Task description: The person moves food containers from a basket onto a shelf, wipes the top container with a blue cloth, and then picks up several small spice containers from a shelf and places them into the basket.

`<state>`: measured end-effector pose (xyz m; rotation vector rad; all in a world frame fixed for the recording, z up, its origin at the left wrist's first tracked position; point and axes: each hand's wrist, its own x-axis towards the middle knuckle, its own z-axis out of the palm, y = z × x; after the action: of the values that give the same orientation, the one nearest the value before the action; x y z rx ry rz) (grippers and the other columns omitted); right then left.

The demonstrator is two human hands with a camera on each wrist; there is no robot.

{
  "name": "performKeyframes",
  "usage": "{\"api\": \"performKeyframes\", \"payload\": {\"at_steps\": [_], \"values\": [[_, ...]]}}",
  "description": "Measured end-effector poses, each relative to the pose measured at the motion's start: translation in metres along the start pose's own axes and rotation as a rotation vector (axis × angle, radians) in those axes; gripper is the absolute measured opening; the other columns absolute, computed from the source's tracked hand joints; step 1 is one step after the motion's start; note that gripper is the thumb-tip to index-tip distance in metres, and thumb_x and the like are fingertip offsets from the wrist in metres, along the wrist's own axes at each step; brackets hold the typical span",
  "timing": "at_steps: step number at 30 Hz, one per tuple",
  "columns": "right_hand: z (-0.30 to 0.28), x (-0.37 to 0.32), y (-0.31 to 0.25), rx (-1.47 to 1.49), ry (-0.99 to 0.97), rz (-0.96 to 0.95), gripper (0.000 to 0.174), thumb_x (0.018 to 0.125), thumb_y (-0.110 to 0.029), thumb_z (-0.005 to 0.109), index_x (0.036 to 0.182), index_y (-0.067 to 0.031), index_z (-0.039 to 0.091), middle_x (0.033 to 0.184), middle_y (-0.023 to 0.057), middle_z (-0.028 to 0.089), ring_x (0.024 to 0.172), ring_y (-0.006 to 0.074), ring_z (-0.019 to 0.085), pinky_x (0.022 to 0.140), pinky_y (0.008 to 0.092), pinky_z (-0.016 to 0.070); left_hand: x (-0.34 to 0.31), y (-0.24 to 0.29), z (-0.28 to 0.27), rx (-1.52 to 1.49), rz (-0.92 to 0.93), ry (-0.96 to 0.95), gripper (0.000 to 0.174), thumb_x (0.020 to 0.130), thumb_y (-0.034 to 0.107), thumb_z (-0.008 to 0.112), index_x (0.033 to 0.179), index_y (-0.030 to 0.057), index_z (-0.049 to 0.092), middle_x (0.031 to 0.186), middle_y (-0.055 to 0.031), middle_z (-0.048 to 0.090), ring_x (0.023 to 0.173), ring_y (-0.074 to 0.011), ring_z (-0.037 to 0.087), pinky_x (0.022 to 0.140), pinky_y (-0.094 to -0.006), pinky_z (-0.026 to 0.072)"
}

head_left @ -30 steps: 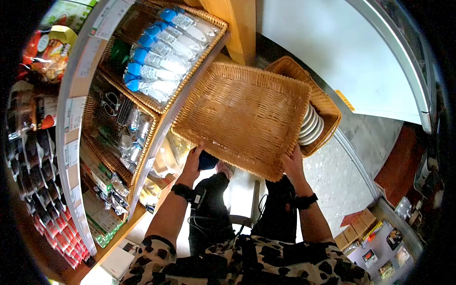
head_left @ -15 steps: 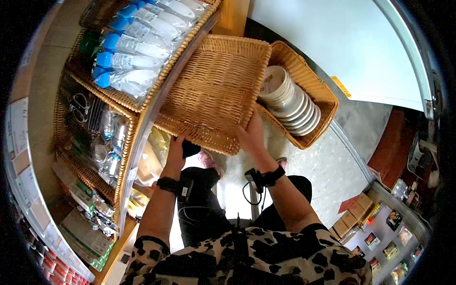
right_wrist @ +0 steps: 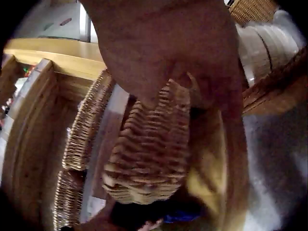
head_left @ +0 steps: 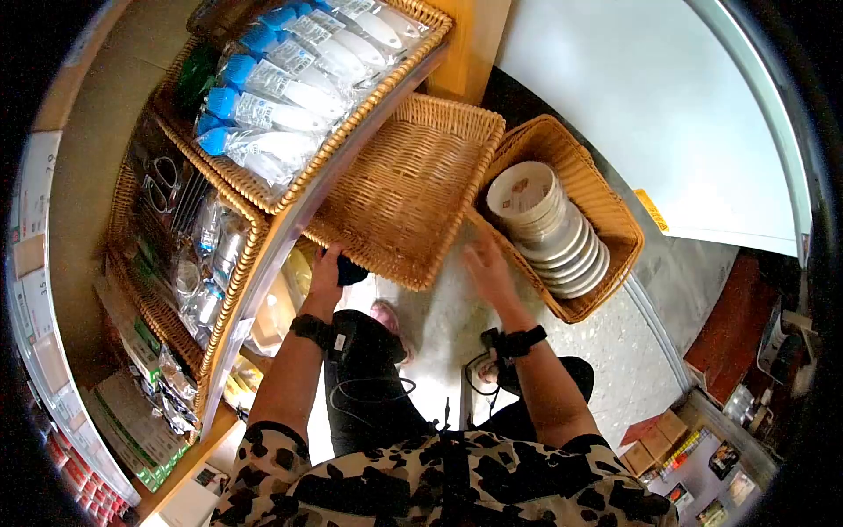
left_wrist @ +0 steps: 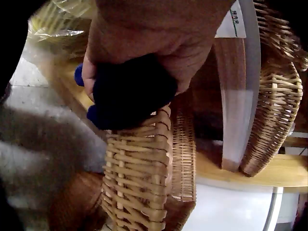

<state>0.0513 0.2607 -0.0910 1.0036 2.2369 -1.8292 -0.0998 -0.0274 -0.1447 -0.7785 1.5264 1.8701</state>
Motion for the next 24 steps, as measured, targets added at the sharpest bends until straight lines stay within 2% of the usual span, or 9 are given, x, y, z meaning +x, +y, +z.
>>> {"api": "performKeyframes", "payload": {"at_steps": [6,9,12,13,14,17,19,22,24], "values": [[-0.040,0.033,0.109,-0.407,0.106,-0.127,0.050,0.087,-0.019,0.059,0.130,-0.0026,0.041,0.115,0.0147,0.053,0.101,0.0238,0.053,0.087,0.0365,0.0436,0.004,0.006,-0.002,0.066,0.028,0.064,0.057,0.077,0.020,0.065,0.125,0.0048,0.038,0.106,-0.0117,0.055,0.093,-0.0252,0.057,0.075,-0.0361,0.0501],[-0.023,0.021,0.153,0.042,-0.292,0.247,0.043,0.089,-0.019,0.056,0.126,-0.0012,0.045,0.107,0.0143,0.056,0.094,0.0241,0.053,0.085,0.0369,0.0437,0.000,0.004,0.008,-0.018,0.099,0.003,0.036,0.079,0.021,0.063,0.108,0.0055,0.049,0.095,-0.0084,0.056,0.086,-0.0237,0.058,0.071,-0.0353,0.0500],[0.034,-0.057,0.142,-0.463,-1.007,-0.014,0.044,0.091,-0.026,0.054,0.130,-0.0084,0.045,0.132,0.0129,0.047,0.117,0.0288,0.046,0.097,0.0389,0.0376,-0.009,0.007,-0.010,0.014,-0.017,0.025,0.029,0.080,0.019,0.061,0.104,0.0063,0.052,0.093,-0.0070,0.057,0.085,-0.0229,0.059,0.069,-0.0347,0.0501],[0.027,-0.092,0.083,-0.361,-1.097,0.356,0.047,0.091,-0.031,0.052,0.133,-0.0114,0.044,0.139,0.0124,0.039,0.126,0.0300,0.038,0.103,0.0423,0.0321,-0.017,0.009,-0.009,0.024,0.012,0.008,0.027,0.080,0.019,0.060,0.103,0.0063,0.053,0.092,-0.0069,0.057,0.084,-0.0225,0.059,0.069,-0.0347,0.0504],[0.053,-0.118,0.131,-0.335,-1.396,0.153,0.049,0.092,-0.037,0.048,0.134,-0.0114,0.042,0.137,0.0128,0.043,0.126,0.0304,0.039,0.104,0.0440,0.0298,-0.035,0.014,-0.002,0.037,0.033,-0.004,0.026,0.080,0.018,0.060,0.102,0.0063,0.053,0.091,-0.0068,0.058,0.083,-0.0222,0.059,0.069,-0.0347,0.0507],[0.073,-0.170,0.157,-0.105,-1.655,0.655,0.051,0.089,-0.038,0.049,0.135,-0.0182,0.042,0.132,0.0110,0.048,0.121,0.0272,0.043,0.098,0.0457,0.0366,-0.045,0.020,0.009,0.042,0.065,-0.015,0.022,0.081,0.017,0.059,0.099,0.0063,0.055,0.089,-0.0063,0.058,0.082,-0.0213,0.060,0.069,-0.0343,0.0514],[0.083,-0.201,0.157,-0.111,-1.887,0.703,0.050,0.089,-0.037,0.050,0.136,-0.0215,0.041,0.136,0.0121,0.044,0.125,0.0291,0.038,0.099,0.0469,0.0356,-0.037,0.013,-0.004,0.010,0.001,0.038,0.020,0.081,0.016,0.059,0.098,0.0061,0.056,0.089,-0.0060,0.059,0.083,-0.0206,0.060,0.070,-0.0337,0.0517],[0.092,-0.221,0.151,-0.269,-2.025,0.718,0.051,0.092,-0.024,0.045,0.141,-0.0240,0.032,0.148,0.0129,0.023,0.134,0.0315,0.025,0.101,0.0525,0.0324,-0.042,0.011,-0.018,0.120,0.046,-0.022,0.020,0.081,0.017,0.061,0.097,0.0061,0.056,0.089,-0.0043,0.059,0.084,-0.0182,0.060,0.071,-0.0333,0.0522],[0.094,-0.228,0.146,-0.205,-2.098,0.739,0.053,0.091,-0.020,0.044,0.142,-0.0240,0.029,0.148,0.0121,0.022,0.134,0.0318,0.026,0.101,0.0532,0.0325,-0.048,0.010,-0.022,0.097,-0.005,0.002,0.021,0.081,0.017,0.062,0.098,0.0060,0.056,0.090,-0.0042,0.060,0.084,-0.0181,0.060,0.072,-0.0328,0.0523]]}}
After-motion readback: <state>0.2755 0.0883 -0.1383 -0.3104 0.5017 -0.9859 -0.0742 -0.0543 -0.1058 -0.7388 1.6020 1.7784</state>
